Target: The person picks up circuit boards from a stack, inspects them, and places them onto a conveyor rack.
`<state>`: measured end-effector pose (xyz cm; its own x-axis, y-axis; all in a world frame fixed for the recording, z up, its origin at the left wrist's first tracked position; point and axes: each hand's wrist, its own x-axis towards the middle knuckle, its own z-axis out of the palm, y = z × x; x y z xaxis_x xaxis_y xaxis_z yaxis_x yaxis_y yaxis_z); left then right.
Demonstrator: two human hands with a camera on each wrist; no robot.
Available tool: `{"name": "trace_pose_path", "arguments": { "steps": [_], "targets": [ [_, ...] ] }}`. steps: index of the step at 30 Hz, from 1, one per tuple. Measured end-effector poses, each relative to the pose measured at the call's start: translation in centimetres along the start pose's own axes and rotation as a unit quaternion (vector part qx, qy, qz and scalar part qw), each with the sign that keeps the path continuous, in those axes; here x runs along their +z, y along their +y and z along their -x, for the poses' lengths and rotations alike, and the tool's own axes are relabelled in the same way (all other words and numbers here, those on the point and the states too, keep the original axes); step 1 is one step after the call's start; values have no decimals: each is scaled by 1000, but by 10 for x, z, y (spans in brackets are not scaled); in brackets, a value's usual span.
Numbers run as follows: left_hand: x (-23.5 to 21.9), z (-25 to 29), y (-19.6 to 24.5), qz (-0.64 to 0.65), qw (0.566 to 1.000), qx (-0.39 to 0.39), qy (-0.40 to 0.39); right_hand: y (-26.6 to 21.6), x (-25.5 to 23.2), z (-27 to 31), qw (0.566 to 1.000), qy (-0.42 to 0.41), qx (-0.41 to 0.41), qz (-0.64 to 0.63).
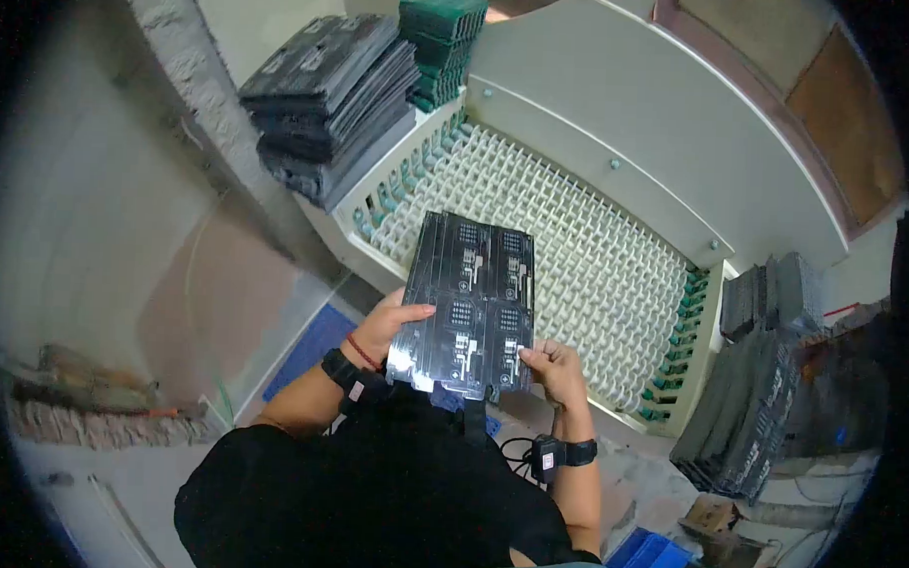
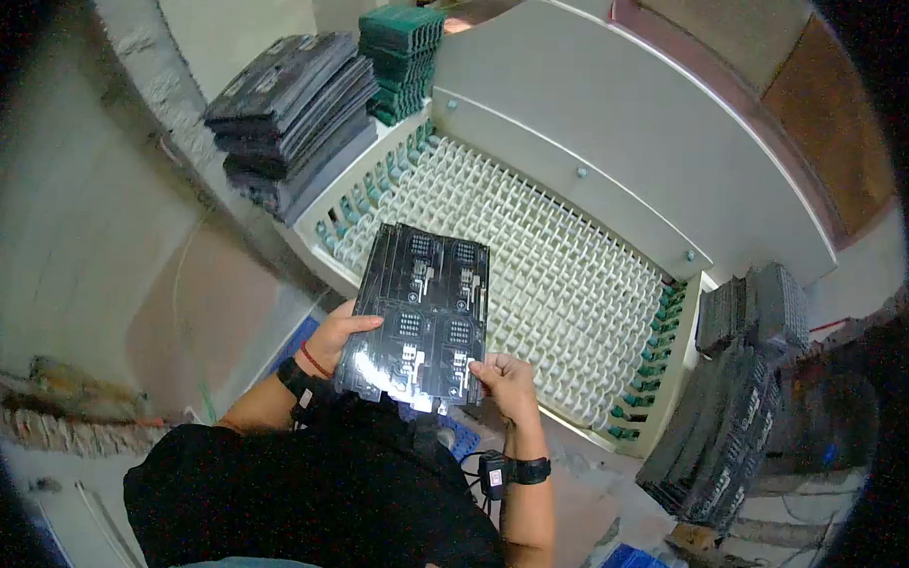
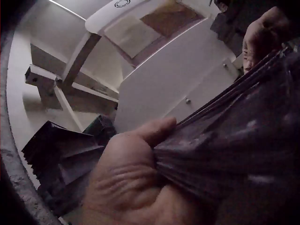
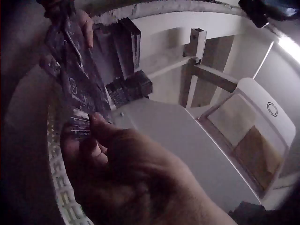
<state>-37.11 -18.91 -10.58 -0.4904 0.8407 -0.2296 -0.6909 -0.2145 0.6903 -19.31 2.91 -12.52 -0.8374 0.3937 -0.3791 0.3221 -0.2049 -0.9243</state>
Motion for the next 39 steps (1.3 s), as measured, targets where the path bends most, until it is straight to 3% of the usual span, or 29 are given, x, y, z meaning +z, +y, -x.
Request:
{"name": "trace_pose_path", "arguments": {
  "steps": [3,5,6,10,11,13,14,17,20,23,31,32,34,37,38,39],
  "targets": [
    [-34,-28,24,-25,999,-30,-7,-13,27,-21,999,25,14,-15],
    [-46,-46,46,-28,999,-29,-15,-26,48,-35,996,84,9,2],
    [-54,-54,55,-32,999,-29,-14,-28,53,-44,989,100,7,107],
    [-80,-81,81,-17,999,-35,-19,-42,79,-65,982,157,-10,108],
    [-87,-86,81,-12,1000,-25,-15,-46,76,-67,981,162,-3,111],
    [-88,-85,86,-23,999,-25,-8,-50,60,-65,984,154,41,-81],
    [-92,-84,85,-1,998,-54,-12,-50,53,-63,976,155,9,-150],
    [-103,-80,81,12,998,-60,-8,-27,5,-74,961,232,-24,-151],
    [-107,-66,79,11,999,-44,-21,-18,-39,-90,963,229,-69,-120],
    [-120,-57,73,56,996,-65,-27,-26,-37,-114,956,258,-65,-126],
    [-96,-45,94,66,996,-60,-21,-22,39,-198,984,130,13,-121],
    [-102,-47,89,19,998,-51,-26,-16,38,-199,984,133,12,-120],
    [-98,-48,93,-41,999,-24,-25,-12,44,-195,986,164,9,30],
    [-100,-54,82,-25,998,-55,-19,-48,61,-146,983,144,41,107],
    [-95,-56,82,-25,997,-67,-11,-58,67,-131,987,101,88,95],
    [-95,-60,79,-26,997,-71,-18,-53,68,-126,986,108,88,93]
  ]
}}
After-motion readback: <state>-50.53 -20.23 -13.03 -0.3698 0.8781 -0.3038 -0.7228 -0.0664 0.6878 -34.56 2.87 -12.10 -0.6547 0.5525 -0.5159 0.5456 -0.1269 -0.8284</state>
